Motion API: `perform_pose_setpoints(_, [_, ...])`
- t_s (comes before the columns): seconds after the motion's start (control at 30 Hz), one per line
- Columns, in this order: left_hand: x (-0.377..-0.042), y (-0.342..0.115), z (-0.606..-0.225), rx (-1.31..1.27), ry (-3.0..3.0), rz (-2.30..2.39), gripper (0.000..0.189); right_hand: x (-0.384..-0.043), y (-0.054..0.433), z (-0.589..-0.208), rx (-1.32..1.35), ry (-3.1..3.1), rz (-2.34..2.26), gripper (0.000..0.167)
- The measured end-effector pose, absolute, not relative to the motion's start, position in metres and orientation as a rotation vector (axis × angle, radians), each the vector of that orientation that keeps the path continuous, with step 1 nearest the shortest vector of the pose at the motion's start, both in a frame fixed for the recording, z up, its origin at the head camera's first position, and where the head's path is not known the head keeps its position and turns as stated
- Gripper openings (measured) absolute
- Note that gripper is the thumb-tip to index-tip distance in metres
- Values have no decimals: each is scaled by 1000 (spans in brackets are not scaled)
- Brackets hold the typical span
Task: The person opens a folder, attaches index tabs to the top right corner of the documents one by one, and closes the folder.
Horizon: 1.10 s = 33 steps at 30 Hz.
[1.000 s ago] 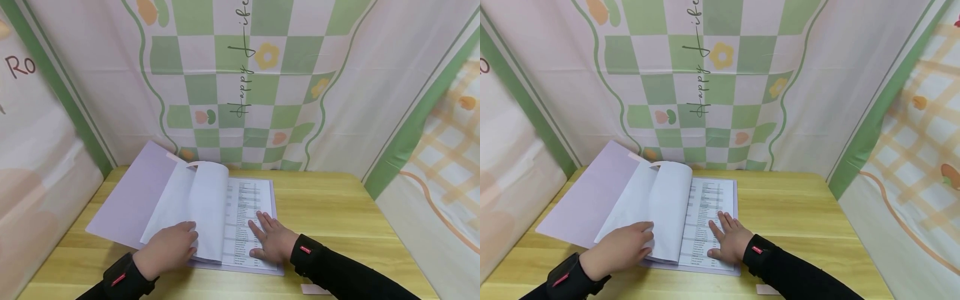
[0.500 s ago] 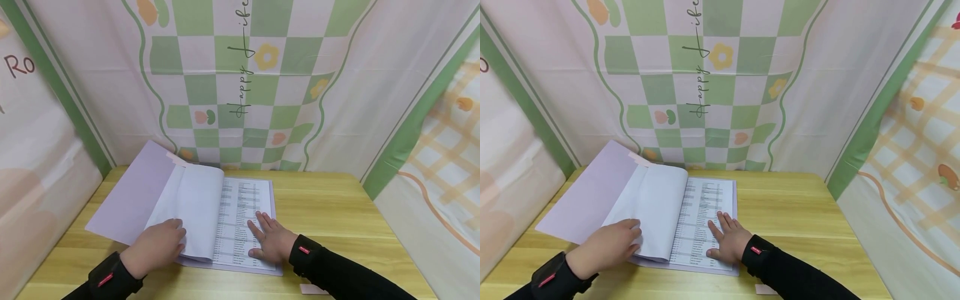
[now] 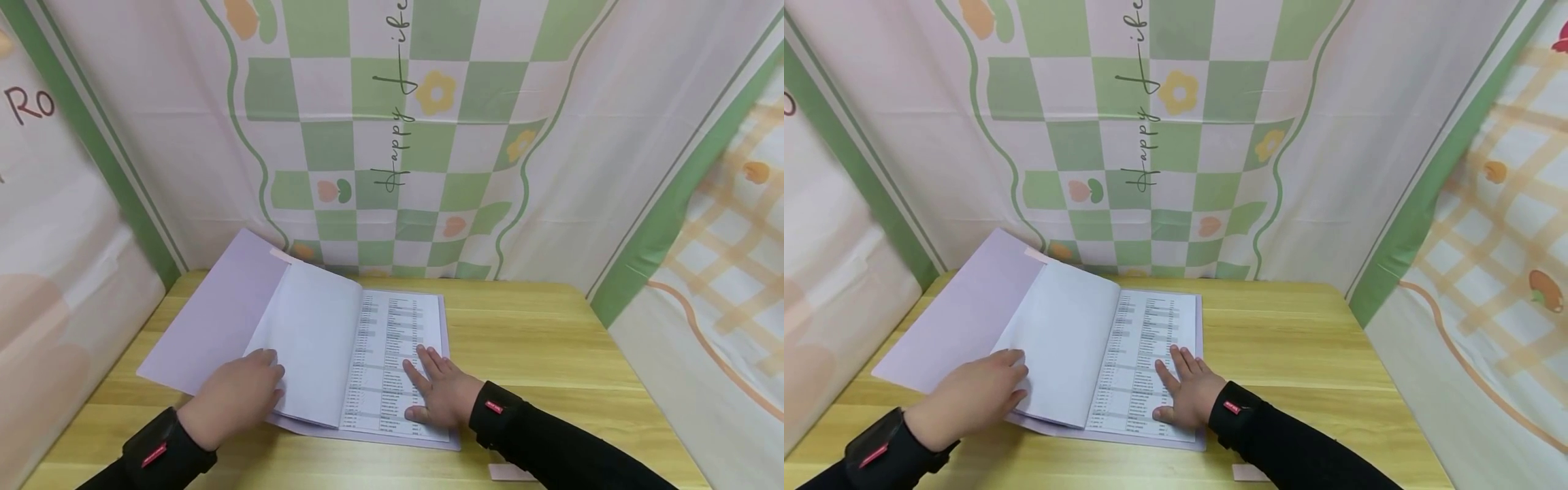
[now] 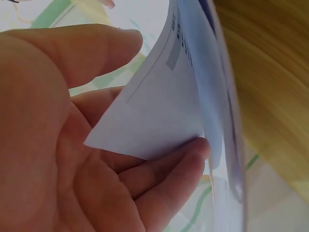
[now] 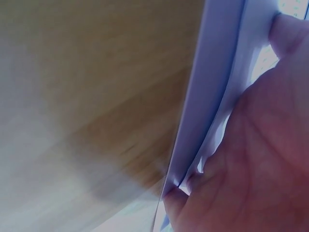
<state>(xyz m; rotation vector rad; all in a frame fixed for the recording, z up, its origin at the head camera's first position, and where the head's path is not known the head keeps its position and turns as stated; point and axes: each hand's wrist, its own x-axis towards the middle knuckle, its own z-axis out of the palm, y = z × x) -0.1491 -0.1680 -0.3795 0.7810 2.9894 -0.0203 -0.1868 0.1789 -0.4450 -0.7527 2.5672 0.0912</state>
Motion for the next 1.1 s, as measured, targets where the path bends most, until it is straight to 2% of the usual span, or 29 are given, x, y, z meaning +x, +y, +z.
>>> perform_pose_setpoints(0.5, [-141,-174,-381,733,2926,-20,18,-195,179,-447,-723,2522,89,97])
perform_pose_setpoints(0.7, [-146,-169,-376,755,2883,-217,25,-195,179,-447,-728,2521,80,96])
perform_pose_setpoints(1.0, [-164,-117,-376,921,2942,-536,21,-195,179,-445,-745,2526,91,96])
perform_pose_setpoints(1.1, [-173,-92,-380,964,2920,-533,28,-194,179,-445,-738,2534,77,95])
